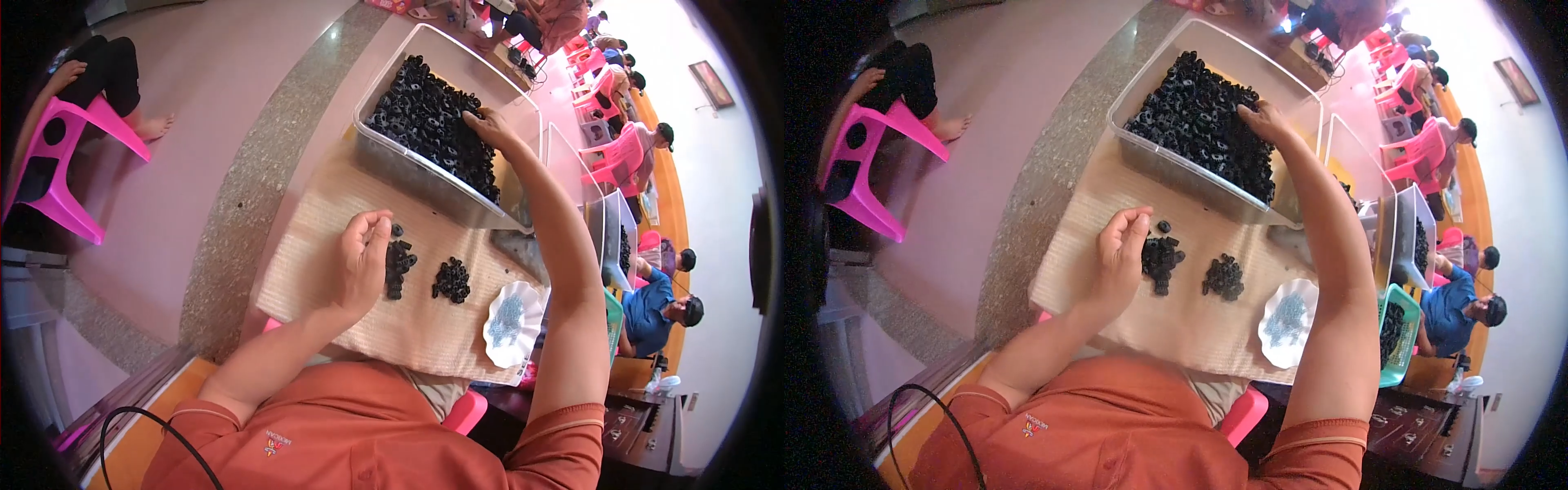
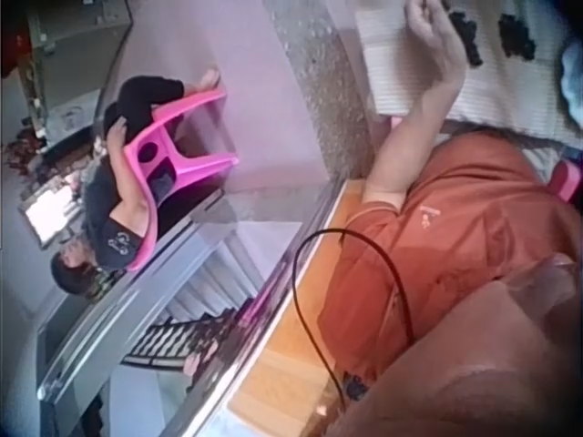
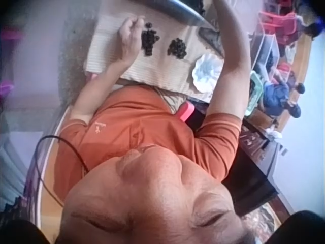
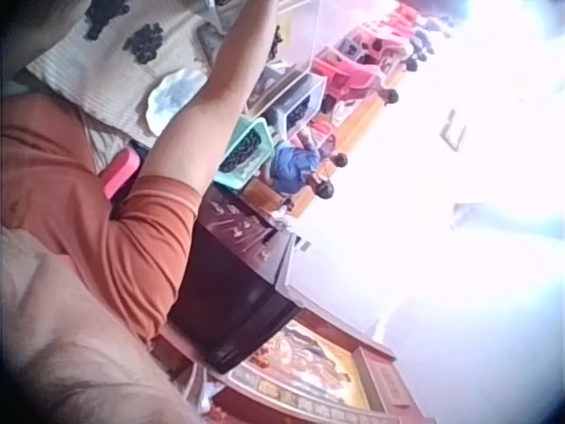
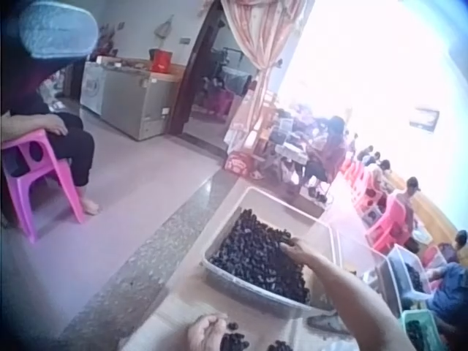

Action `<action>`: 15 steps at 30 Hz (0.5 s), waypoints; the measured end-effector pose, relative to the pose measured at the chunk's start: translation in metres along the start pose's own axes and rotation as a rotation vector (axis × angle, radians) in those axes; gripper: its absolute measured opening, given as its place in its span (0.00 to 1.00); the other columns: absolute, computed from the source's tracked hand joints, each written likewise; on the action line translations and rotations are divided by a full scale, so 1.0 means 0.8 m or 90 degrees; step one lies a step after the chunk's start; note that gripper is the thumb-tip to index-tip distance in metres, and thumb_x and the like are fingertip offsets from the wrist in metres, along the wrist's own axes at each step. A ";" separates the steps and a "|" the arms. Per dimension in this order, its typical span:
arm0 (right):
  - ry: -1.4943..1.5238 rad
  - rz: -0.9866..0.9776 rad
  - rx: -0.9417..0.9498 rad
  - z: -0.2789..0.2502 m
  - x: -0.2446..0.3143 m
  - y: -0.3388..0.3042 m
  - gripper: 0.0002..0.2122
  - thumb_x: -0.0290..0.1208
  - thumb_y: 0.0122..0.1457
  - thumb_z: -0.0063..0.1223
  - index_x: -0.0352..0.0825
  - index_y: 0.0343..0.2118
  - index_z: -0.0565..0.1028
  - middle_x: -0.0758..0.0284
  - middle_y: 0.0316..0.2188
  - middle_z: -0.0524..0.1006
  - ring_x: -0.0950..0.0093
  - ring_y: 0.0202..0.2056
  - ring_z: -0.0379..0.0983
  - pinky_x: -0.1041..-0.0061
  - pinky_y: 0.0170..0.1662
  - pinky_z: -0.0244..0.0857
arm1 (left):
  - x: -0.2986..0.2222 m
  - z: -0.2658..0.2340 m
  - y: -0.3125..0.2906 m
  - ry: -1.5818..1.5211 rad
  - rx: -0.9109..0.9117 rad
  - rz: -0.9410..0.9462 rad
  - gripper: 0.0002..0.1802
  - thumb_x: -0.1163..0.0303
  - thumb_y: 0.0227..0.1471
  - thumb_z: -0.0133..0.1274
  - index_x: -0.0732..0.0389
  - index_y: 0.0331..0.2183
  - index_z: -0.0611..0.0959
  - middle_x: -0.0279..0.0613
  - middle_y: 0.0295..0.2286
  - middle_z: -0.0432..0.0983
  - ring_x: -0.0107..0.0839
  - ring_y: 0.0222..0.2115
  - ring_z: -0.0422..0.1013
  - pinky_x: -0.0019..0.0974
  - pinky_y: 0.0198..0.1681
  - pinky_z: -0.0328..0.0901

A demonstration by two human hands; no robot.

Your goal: The person assembles small black rubber rings with tiny white components by hand.

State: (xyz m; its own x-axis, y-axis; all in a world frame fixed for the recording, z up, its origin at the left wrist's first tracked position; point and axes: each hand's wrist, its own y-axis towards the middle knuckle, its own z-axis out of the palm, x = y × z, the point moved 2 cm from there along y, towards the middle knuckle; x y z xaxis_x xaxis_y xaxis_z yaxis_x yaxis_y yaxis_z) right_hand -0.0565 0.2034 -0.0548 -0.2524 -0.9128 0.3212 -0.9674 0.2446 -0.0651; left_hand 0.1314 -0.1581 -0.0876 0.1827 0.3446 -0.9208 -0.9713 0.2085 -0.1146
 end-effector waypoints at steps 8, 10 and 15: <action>-0.099 -0.031 -0.086 0.038 0.103 -0.060 0.26 0.54 0.65 0.50 0.36 0.55 0.75 0.46 0.48 0.75 0.47 0.51 0.72 0.54 0.55 0.67 | 0.006 -0.010 -0.001 0.009 -0.005 -0.015 0.18 0.60 0.67 0.51 0.67 0.44 0.80 0.39 0.38 0.77 0.25 0.40 0.71 0.32 0.47 0.65; -0.154 -0.069 -0.094 0.032 0.108 -0.069 0.22 0.52 0.66 0.49 0.38 0.50 0.76 0.46 0.46 0.76 0.47 0.50 0.73 0.53 0.53 0.68 | 0.010 -0.007 0.000 0.015 0.003 -0.014 0.18 0.60 0.67 0.51 0.67 0.44 0.80 0.39 0.38 0.77 0.26 0.40 0.71 0.32 0.48 0.65; -0.197 -0.098 -0.097 0.027 0.106 -0.077 0.19 0.51 0.67 0.48 0.39 0.45 0.76 0.50 0.42 0.77 0.49 0.46 0.75 0.53 0.49 0.69 | 0.002 -0.003 -0.001 0.015 0.007 -0.007 0.18 0.60 0.67 0.50 0.67 0.43 0.80 0.40 0.38 0.76 0.27 0.40 0.70 0.33 0.49 0.65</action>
State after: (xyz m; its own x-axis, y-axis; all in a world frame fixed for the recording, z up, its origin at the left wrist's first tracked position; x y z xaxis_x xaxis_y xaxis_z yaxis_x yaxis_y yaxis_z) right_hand -0.0188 0.1040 -0.0437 -0.1200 -0.9927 0.0148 -0.9865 0.1209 0.1104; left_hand 0.1321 -0.1602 -0.0899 0.1890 0.3207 -0.9281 -0.9677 0.2217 -0.1204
